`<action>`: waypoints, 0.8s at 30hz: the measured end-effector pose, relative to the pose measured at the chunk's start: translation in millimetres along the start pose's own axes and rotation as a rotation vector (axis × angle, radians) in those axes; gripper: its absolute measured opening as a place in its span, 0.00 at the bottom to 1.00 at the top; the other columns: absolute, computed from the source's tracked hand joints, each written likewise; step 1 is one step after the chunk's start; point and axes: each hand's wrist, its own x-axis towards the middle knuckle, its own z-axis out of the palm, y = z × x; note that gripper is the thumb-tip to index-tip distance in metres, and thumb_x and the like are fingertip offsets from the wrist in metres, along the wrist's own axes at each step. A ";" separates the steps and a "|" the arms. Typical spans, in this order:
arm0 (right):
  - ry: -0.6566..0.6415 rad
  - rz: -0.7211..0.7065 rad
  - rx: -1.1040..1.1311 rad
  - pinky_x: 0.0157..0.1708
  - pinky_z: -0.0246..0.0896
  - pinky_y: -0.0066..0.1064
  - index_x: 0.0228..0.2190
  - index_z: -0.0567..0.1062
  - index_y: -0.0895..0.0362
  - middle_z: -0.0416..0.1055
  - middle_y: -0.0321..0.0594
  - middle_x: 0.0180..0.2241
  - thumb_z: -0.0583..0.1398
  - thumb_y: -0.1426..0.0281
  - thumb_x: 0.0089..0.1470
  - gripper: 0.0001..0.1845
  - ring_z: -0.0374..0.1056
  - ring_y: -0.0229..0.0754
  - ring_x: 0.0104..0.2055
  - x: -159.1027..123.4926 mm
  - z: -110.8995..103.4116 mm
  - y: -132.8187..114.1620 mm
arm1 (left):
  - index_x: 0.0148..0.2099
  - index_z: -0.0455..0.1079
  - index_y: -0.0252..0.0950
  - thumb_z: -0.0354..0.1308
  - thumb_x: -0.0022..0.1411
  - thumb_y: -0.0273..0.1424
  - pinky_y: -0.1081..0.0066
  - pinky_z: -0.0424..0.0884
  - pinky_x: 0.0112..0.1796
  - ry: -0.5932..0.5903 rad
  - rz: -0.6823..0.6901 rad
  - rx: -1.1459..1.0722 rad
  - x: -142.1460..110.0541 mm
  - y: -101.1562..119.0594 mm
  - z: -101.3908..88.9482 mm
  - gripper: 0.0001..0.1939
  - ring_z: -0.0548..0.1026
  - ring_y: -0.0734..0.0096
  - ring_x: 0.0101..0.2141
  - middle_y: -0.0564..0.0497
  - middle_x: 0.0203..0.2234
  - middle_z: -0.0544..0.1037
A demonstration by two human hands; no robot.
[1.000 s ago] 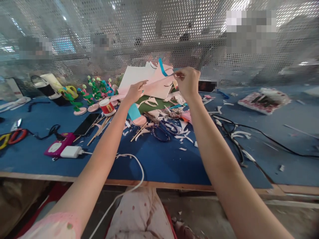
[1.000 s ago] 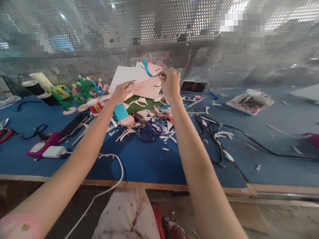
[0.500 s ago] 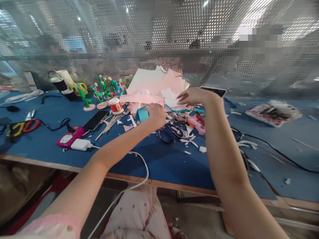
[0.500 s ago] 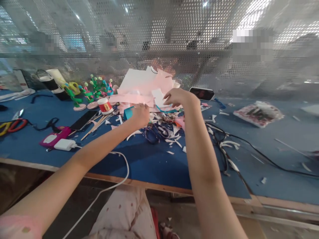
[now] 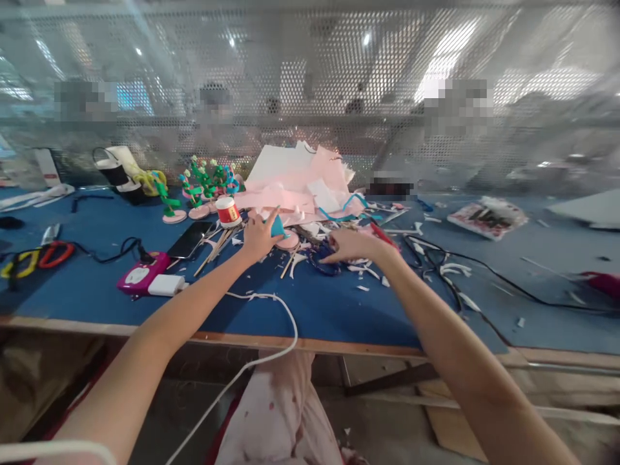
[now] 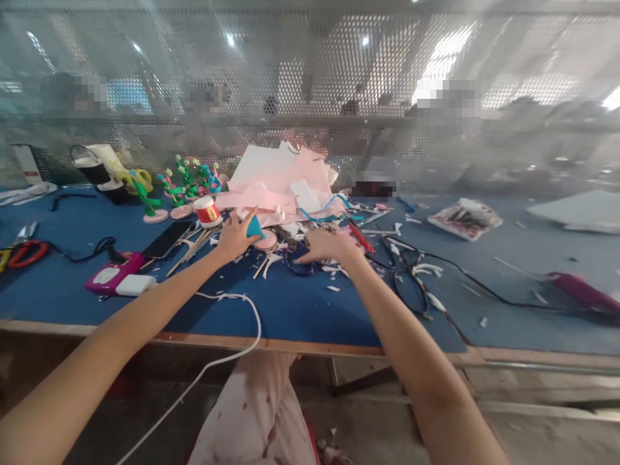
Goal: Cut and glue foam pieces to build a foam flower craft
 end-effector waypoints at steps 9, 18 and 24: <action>0.286 0.180 0.289 0.25 0.54 0.30 0.38 0.68 0.68 0.71 0.56 0.34 0.61 0.68 0.39 0.22 0.68 0.50 0.34 1.9 36.9 -19.8 | 0.59 0.53 0.30 0.66 0.45 0.30 0.59 0.65 0.46 0.210 -0.216 -0.489 4.2 -10.7 13.0 0.41 0.66 0.51 0.48 0.35 0.47 0.65; 0.206 0.123 0.999 0.13 0.44 0.22 0.18 0.62 0.58 0.52 0.29 0.14 0.56 0.63 0.50 0.15 0.47 0.28 0.15 19.2 39.4 -0.1 | 0.46 0.67 0.34 0.55 0.55 0.27 0.57 0.66 0.45 0.560 -0.010 -0.549 13.2 -23.0 31.1 0.14 0.71 0.59 0.41 0.43 0.40 0.74; -0.170 -0.197 1.912 0.10 0.44 0.11 0.21 0.58 0.57 0.48 0.26 0.17 0.47 0.74 0.59 0.14 0.42 0.24 0.13 15.2 35.8 -2.3 | 0.48 0.67 0.38 0.50 0.61 0.30 0.60 0.67 0.48 0.754 0.270 -0.494 -0.8 -14.4 20.8 0.13 0.68 0.64 0.45 0.44 0.41 0.72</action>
